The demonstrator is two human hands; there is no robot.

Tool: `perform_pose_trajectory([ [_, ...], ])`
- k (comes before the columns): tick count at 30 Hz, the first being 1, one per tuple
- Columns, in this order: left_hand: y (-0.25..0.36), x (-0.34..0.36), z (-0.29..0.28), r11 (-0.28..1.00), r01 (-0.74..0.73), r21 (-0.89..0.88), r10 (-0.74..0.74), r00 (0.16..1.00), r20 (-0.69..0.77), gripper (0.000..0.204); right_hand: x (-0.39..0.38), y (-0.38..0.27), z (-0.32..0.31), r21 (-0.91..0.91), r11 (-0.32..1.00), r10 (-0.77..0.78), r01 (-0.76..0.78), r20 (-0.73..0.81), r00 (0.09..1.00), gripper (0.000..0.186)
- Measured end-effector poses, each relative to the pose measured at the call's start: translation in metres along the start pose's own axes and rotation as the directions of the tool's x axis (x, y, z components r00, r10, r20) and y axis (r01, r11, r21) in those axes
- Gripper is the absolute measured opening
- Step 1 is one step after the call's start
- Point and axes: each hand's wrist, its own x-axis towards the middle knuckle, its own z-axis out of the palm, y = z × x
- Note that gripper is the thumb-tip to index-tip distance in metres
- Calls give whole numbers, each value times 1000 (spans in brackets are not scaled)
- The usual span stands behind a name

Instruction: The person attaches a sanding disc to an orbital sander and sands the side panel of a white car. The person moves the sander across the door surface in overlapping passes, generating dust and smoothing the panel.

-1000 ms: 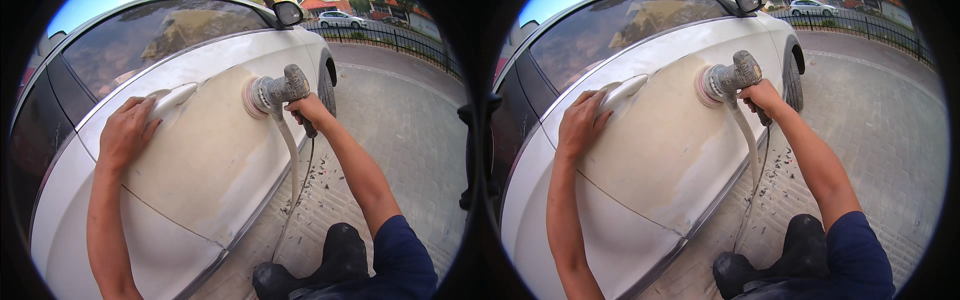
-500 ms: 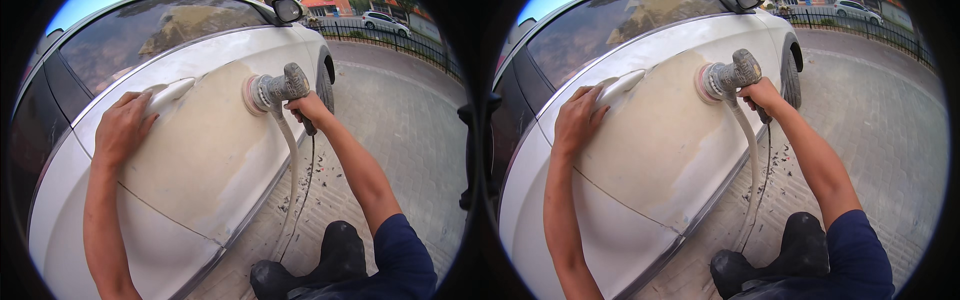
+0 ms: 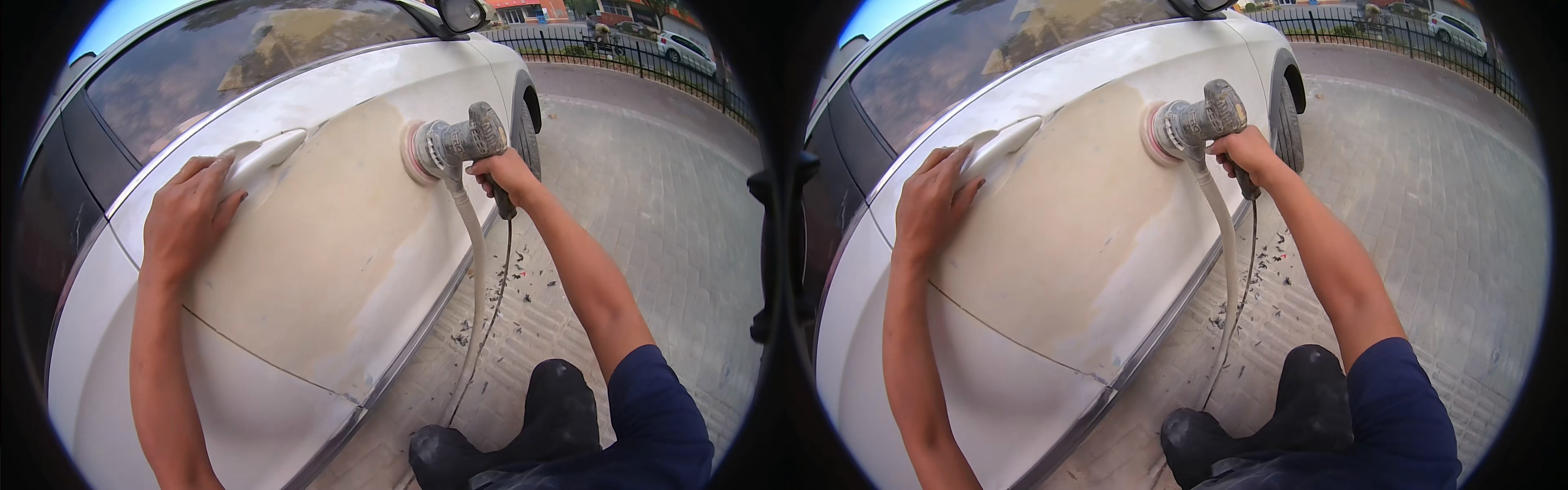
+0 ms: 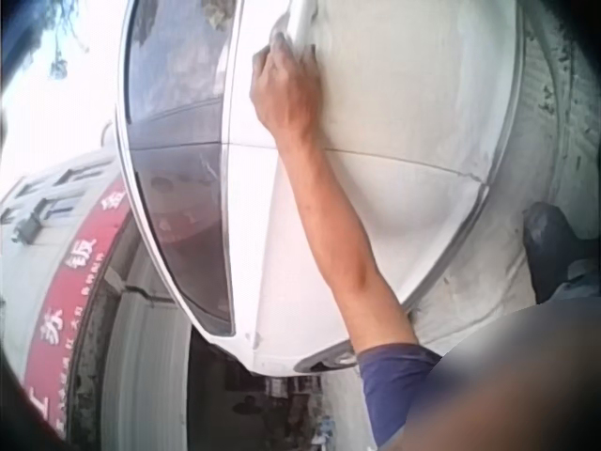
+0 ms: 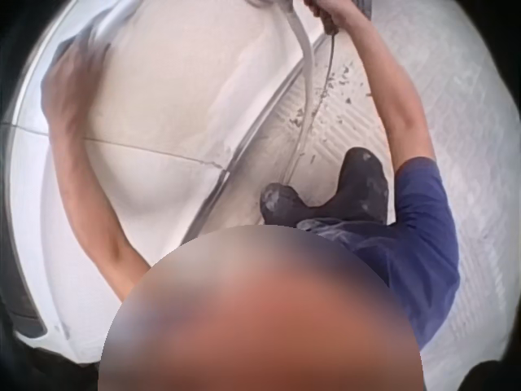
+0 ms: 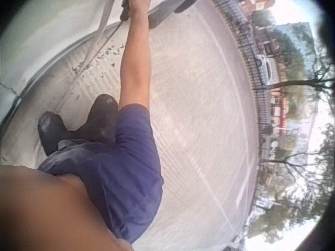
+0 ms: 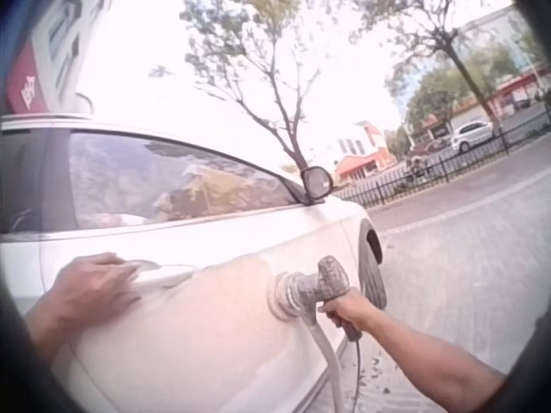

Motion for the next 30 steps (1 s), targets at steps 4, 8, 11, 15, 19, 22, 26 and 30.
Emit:
perform_pose_trajectory([
  [4, -1, 0, 1, 1000, 8, -17, -8, 1000, 0, 45, 26, -23, -4, -3, 999, -49, 49, -2, 999, 16],
  [8, -6, -1, 5, 996, -86, -4, 86, 995, -51, 53, 23, -16, -5, -19, 1000, 5, -5, -1, 1000, 13],
  [11, -8, -2, 6, 996, -94, -5, 94, 994, -56, 53, 15, -4, -11, -60, 996, 67, -67, -3, 998, 14],
  [15, -7, -2, 6, 997, -77, -9, 76, 996, -45, 51, 27, -14, -17, -45, 999, -12, 11, -13, 1000, 12],
  [19, -6, -2, 5, 997, -81, -13, 80, 995, -62, 49, 40, -23, -17, 2, 1000, -24, 24, 16, 1000, 12],
  [22, -5, -2, 4, 999, -54, -7, 54, 998, -41, 48, 32, -8, -19, -16, 999, 36, -36, 3, 999, 13],
  [26, -4, -2, 3, 999, -30, -19, 30, 999, -34, 43, 19, 13, -22, -31, 997, 72, -73, -28, 997, 17],
  [30, -1, -1, 3, 1000, -13, -13, 13, 999, -31, 41, 17, 2, -10, -21, 1000, 5, -6, -50, 999, 13],
])
